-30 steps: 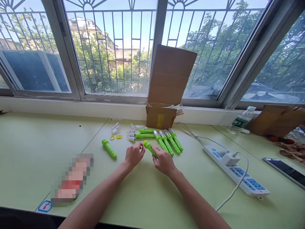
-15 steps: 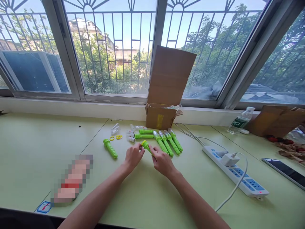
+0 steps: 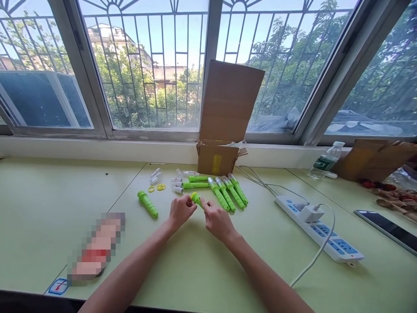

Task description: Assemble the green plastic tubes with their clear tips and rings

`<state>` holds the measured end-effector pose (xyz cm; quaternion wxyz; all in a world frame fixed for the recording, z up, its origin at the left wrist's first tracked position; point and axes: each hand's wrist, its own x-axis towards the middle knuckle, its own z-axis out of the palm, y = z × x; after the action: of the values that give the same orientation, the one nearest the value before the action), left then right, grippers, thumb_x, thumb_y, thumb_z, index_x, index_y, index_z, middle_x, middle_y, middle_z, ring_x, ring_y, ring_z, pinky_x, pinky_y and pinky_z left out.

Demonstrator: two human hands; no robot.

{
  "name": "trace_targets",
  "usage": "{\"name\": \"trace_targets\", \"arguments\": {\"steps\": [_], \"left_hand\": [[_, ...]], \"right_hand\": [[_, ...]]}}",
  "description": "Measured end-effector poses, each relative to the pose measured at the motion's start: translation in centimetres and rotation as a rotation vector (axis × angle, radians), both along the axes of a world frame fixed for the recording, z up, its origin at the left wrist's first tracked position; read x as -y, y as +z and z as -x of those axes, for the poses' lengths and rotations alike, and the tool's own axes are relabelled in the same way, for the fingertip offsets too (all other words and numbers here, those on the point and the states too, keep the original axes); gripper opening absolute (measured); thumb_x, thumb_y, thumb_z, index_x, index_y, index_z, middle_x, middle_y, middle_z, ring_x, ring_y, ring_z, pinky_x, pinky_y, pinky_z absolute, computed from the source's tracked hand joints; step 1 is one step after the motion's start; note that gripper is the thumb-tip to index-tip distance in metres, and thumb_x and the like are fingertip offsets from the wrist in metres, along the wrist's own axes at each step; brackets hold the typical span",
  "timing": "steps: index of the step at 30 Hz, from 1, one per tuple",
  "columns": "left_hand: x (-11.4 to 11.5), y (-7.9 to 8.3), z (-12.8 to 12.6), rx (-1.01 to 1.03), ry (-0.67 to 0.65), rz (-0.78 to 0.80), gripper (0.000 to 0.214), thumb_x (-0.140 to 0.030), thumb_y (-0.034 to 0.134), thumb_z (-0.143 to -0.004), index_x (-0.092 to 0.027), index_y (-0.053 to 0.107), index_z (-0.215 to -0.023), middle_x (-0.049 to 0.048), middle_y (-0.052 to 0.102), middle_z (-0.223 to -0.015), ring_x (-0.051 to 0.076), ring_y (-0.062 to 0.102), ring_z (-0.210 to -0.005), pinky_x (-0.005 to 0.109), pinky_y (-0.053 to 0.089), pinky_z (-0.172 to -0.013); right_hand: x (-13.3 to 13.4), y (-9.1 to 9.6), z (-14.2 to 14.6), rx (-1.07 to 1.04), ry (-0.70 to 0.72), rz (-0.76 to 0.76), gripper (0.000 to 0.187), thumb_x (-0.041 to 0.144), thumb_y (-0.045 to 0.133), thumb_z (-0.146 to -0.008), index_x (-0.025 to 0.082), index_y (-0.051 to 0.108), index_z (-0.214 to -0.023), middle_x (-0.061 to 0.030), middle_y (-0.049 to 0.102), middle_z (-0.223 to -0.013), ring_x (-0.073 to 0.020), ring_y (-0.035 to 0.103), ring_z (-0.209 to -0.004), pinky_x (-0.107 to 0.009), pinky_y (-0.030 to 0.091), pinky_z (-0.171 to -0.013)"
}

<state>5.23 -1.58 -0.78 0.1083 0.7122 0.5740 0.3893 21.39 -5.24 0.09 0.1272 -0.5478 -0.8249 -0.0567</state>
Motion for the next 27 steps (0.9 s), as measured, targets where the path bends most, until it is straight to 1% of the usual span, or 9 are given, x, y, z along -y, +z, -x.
{"name": "trace_targets", "arguments": {"steps": [5, 7, 9, 12, 14, 19, 23, 27], "left_hand": [[0.1, 0.4, 0.4, -0.147, -0.111, -0.01, 0.01, -0.018, 0.052, -0.072, -0.019, 0.06, -0.066, 0.0002, 0.066, -0.065, 0.011, 0.058, -0.058, 0.021, 0.038, -0.057], [0.2, 0.6, 0.5, -0.19, -0.134, -0.008, 0.012, -0.02, 0.051, -0.076, -0.02, 0.061, -0.07, 0.0006, 0.067, -0.067, 0.011, 0.059, -0.06, 0.022, 0.039, -0.059], [0.3, 0.8, 0.4, -0.191, -0.139, -0.007, 0.016, -0.024, 0.048, -0.081, -0.02, 0.062, -0.074, 0.0007, 0.068, -0.07, 0.011, 0.06, -0.061, 0.022, 0.039, -0.06], [0.3, 0.9, 0.2, -0.159, -0.11, -0.011, 0.023, -0.031, 0.044, -0.087, -0.02, 0.062, -0.079, 0.0012, 0.069, -0.074, 0.011, 0.061, -0.062, 0.021, 0.038, -0.058], [0.3, 0.9, 0.1, -0.156, -0.075, -0.011, 0.024, -0.034, 0.043, -0.088, -0.02, 0.061, -0.081, 0.0015, 0.069, -0.075, 0.012, 0.061, -0.062, 0.022, 0.037, -0.056], [0.3, 0.9, 0.2, -0.211, -0.002, 0.028, 0.015, -0.029, 0.048, -0.084, -0.02, 0.06, -0.085, 0.0015, 0.069, -0.078, 0.014, 0.063, -0.065, 0.023, 0.036, -0.057], [0.5, 1.3, 0.0, -0.281, 0.053, 0.1, 0.017, -0.029, 0.047, -0.085, -0.019, 0.061, -0.086, 0.0046, 0.069, -0.08, 0.017, 0.064, -0.07, 0.024, 0.036, -0.059], [0.5, 1.3, -0.2, -0.292, 0.077, 0.119, 0.021, -0.028, 0.045, -0.085, -0.018, 0.062, -0.08, 0.0062, 0.069, -0.076, 0.017, 0.063, -0.068, 0.024, 0.035, -0.058]], "right_hand": [[-0.1, -0.2, -0.2, -0.009, -0.028, 0.011, 0.061, 0.014, 0.039, -0.083, 0.02, 0.032, -0.143, -0.0089, 0.061, -0.095, -0.0177, 0.06, -0.075, -0.025, 0.042, -0.065], [-0.3, -0.2, -0.5, -0.003, -0.036, 0.006, 0.061, 0.014, 0.04, -0.083, 0.021, 0.032, -0.143, -0.0082, 0.061, -0.095, -0.0171, 0.06, -0.074, -0.025, 0.041, -0.063], [-0.5, -0.2, -0.8, 0.01, -0.052, -0.008, 0.062, 0.015, 0.04, -0.083, 0.024, 0.032, -0.143, -0.0075, 0.061, -0.098, -0.0159, 0.059, -0.073, -0.024, 0.041, -0.061], [-0.6, 0.0, -1.1, 0.029, -0.063, -0.042, 0.059, 0.016, 0.04, -0.083, 0.028, 0.036, -0.141, -0.0066, 0.061, -0.1, -0.015, 0.059, -0.073, -0.023, 0.04, -0.06], [-0.6, 0.1, -1.1, 0.036, -0.058, -0.062, 0.057, 0.016, 0.039, -0.084, 0.028, 0.038, -0.14, -0.0064, 0.062, -0.1, -0.0151, 0.059, -0.074, -0.023, 0.039, -0.059], [-0.4, 0.2, -1.0, 0.073, -0.023, -0.08, 0.059, 0.014, 0.04, -0.082, 0.027, 0.039, -0.139, -0.0077, 0.062, -0.1, -0.0163, 0.058, -0.074, -0.023, 0.039, -0.058], [-0.3, 0.4, -1.0, 0.124, 0.015, -0.086, 0.065, 0.009, 0.041, -0.078, 0.027, 0.037, -0.141, -0.0096, 0.062, -0.099, -0.0175, 0.057, -0.077, -0.023, 0.04, -0.06], [-0.2, 0.5, -1.0, 0.194, 0.08, -0.094, 0.066, 0.006, 0.039, -0.078, 0.027, 0.038, -0.14, -0.0115, 0.062, -0.098, -0.0191, 0.057, -0.079, -0.025, 0.042, -0.062]]}}
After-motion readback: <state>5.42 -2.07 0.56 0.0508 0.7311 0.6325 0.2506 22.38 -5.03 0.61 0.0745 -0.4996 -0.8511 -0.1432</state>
